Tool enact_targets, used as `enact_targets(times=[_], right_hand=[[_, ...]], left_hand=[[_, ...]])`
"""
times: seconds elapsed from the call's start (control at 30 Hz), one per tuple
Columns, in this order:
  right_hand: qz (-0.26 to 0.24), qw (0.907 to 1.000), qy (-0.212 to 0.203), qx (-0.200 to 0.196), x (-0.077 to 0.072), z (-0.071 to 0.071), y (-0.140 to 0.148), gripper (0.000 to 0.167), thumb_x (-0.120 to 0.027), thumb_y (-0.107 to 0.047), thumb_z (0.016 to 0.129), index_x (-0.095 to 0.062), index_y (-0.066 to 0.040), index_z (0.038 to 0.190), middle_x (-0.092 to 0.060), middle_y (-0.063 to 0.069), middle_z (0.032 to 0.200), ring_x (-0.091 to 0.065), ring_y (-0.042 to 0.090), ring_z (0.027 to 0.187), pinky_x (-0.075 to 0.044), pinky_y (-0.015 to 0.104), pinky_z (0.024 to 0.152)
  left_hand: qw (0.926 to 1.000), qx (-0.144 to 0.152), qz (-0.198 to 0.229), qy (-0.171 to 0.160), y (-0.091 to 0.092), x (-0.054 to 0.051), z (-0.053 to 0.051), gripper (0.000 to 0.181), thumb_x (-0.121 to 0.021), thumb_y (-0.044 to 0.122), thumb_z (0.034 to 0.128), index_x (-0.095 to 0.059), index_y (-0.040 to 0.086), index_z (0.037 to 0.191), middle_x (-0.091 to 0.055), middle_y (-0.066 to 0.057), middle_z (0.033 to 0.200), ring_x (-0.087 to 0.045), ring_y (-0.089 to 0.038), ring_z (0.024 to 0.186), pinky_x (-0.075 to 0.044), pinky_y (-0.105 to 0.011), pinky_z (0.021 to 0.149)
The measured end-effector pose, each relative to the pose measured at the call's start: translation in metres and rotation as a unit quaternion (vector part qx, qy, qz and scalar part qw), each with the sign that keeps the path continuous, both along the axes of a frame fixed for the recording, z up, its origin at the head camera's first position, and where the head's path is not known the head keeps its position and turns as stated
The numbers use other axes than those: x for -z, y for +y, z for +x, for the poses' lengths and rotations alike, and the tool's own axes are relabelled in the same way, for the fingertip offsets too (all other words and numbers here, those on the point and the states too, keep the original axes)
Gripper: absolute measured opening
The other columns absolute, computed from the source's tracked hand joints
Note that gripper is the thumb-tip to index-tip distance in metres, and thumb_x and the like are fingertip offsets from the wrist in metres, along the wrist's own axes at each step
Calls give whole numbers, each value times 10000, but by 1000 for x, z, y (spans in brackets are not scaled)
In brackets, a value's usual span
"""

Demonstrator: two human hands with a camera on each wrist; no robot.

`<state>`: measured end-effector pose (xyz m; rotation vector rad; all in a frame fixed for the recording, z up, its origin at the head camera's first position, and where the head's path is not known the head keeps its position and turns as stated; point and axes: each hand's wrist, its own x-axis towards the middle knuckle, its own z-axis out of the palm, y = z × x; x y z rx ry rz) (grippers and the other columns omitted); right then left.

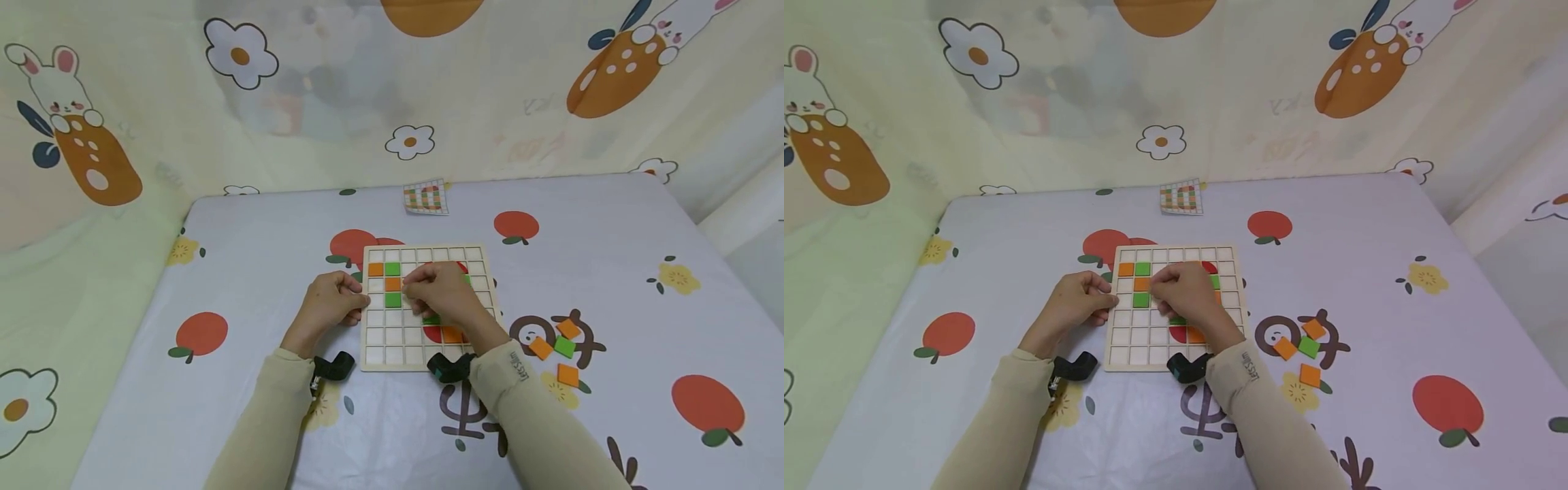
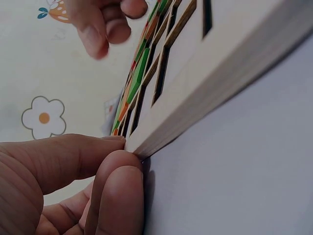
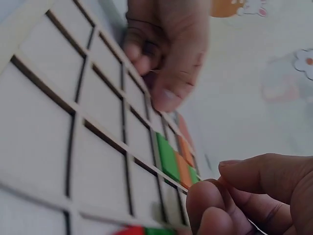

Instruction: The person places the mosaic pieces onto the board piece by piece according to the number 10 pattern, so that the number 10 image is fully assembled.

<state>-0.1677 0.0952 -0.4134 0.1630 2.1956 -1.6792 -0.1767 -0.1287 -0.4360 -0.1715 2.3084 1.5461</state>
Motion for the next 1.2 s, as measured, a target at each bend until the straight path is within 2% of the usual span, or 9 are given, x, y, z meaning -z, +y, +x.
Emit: enact_targets(times=[0.1, 0.2, 0.5, 0.8, 1.0, 1.2], right_hand=[[-140, 9998, 77, 115, -2, 5, 16, 209, -728, -143, 970, -727, 9, 1113, -708, 161, 907, -649, 202, 648, -561, 256, 555], [-76, 9994, 174, 300, -3, 12, 38, 251, -729, -165, 974, -718, 17, 1147, -722, 174, 940, -657, 189, 672, -582, 253, 578], [548, 9931, 123, 1025, -9, 42, 110, 367, -703, -230, 1007, -666, 42, 1252, -727, 127, 978, -672, 155, 712, -595, 249, 622], [1013, 9842, 58, 1451, -3, 67, 175, 462, -713, -305, 1007, -630, 40, 1304, -731, -30, 859, -679, 127, 681, -595, 257, 600], [1266, 9787, -218, 1602, 1, 80, 201, 407, -729, -347, 992, -686, -15, 1223, -728, -88, 821, -652, 136, 676, -543, 261, 580], [1468, 9760, -443, 1547, 7, 88, 209, 450, -760, -355, 969, -701, 2, 1236, -724, -77, 827, -644, 150, 686, -540, 266, 595]], left_hand=[[10000, 5, -7, -23, 1, 0, 1, 205, -800, 73, 903, -659, 14, 1041, -669, -108, 797, -652, -147, 569, -591, -243, 562], [10000, -7, -22, -58, 1, -1, 1, 208, -799, 78, 904, -661, 19, 1048, -666, -109, 805, -648, -152, 580, -588, -239, 568], [10000, -59, -20, -67, 0, -3, 0, 209, -799, 72, 900, -658, 15, 1043, -649, -101, 789, -639, -149, 574, -588, -238, 565], [10000, -37, 44, -50, 0, 0, 1, 208, -799, 62, 896, -659, 7, 1041, -633, -97, 774, -642, -144, 563, -586, -237, 558], [9999, -79, 83, -116, 0, -1, 0, 207, -800, 62, 892, -660, 11, 1036, -635, -96, 773, -642, -149, 567, -589, -241, 561], [9998, -71, 107, -134, 0, -1, 0, 212, -802, 62, 890, -658, 11, 1037, -636, -96, 767, -639, -148, 561, -586, -237, 559]])
